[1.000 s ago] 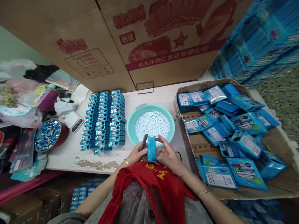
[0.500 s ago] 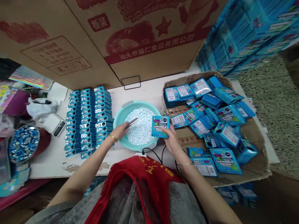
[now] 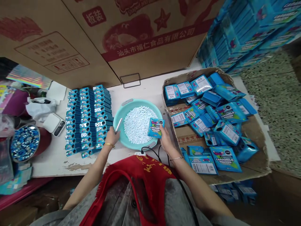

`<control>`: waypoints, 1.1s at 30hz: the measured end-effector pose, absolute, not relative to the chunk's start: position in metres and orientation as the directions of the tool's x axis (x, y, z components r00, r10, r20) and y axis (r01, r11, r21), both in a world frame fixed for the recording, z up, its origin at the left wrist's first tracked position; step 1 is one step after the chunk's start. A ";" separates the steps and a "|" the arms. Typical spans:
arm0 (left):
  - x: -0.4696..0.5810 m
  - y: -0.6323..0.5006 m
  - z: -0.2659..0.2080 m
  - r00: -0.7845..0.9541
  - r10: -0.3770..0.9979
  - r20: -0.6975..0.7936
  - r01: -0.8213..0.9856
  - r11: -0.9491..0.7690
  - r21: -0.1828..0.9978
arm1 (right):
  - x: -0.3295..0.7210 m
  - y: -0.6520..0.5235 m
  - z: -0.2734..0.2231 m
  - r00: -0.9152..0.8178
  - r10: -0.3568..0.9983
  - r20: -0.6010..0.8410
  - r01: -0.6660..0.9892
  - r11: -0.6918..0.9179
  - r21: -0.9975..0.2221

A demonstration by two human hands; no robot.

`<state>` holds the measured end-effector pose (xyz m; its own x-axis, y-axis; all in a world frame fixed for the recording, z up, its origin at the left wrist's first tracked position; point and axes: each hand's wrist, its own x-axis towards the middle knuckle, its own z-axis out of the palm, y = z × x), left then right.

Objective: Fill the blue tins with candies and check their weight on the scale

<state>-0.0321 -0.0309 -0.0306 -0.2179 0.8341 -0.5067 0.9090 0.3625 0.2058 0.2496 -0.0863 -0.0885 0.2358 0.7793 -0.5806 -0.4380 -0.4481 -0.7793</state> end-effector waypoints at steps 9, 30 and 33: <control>-0.012 -0.008 -0.005 -0.084 0.953 -0.292 0.582 0.285 0.761 | 0.254 -0.081 -0.097 0.239 0.604 -0.760 -0.627 -0.502 -0.596; -0.020 0.029 -0.085 0.261 0.924 -0.279 0.962 -0.225 0.154 | 0.247 -0.118 -0.080 0.239 0.775 -0.585 -0.266 -0.528 -0.807; 0.000 0.039 -0.108 0.282 0.893 -0.350 0.958 -0.244 0.150 | 0.248 -0.126 -0.076 0.215 0.727 -0.653 -0.272 -0.597 -0.754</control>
